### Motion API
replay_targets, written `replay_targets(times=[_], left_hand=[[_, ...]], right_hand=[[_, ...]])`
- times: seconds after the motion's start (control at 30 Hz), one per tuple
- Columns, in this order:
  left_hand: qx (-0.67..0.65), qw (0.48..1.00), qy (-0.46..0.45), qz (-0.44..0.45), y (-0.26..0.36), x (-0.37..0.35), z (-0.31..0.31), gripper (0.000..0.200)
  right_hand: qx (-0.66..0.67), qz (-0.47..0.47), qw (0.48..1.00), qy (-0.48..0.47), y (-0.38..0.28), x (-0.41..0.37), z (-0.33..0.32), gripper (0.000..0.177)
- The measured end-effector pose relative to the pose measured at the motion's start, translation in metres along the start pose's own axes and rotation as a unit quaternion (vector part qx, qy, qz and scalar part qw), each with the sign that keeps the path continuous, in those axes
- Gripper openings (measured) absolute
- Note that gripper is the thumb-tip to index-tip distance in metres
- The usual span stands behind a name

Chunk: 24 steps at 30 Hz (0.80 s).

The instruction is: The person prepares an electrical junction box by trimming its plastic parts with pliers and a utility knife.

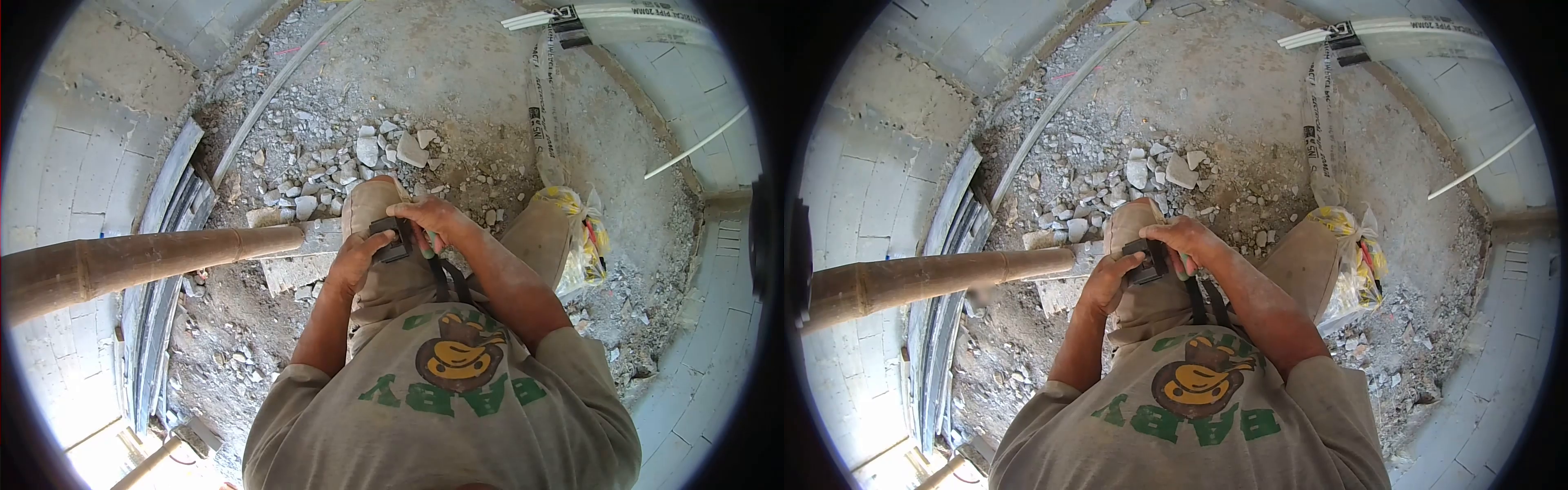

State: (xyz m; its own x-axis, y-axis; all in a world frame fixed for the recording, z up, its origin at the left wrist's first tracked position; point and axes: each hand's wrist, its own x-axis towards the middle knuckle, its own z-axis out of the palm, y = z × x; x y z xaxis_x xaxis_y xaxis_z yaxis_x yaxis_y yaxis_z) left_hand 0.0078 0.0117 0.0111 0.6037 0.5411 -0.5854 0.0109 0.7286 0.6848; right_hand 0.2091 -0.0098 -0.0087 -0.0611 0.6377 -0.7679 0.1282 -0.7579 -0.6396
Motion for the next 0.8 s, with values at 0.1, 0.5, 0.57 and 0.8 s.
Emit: replay_targets(times=[0.1, 0.5, 0.57, 0.8], left_hand=[[0.046, 0.999, -0.005, 0.01, -0.006, 0.003, -0.012, 0.034], [-0.009, 0.998, -0.049, 0.031, -0.008, 0.004, -0.004, 0.035], [-0.036, 0.998, -0.038, 0.02, -0.004, -0.002, 0.001, 0.037], [0.05, 0.998, -0.007, 0.034, -0.007, -0.003, -0.005, 0.036]], right_hand=[[-0.001, -0.013, 1.0, -0.008, -0.003, -0.004, 0.001, 0.062], [0.0, -0.042, 0.999, 0.011, -0.007, -0.013, 0.003, 0.064], [-0.003, -0.028, 1.0, 0.002, -0.008, -0.014, 0.002, 0.063], [-0.005, -0.046, 0.999, -0.011, -0.007, -0.012, 0.004, 0.062]])
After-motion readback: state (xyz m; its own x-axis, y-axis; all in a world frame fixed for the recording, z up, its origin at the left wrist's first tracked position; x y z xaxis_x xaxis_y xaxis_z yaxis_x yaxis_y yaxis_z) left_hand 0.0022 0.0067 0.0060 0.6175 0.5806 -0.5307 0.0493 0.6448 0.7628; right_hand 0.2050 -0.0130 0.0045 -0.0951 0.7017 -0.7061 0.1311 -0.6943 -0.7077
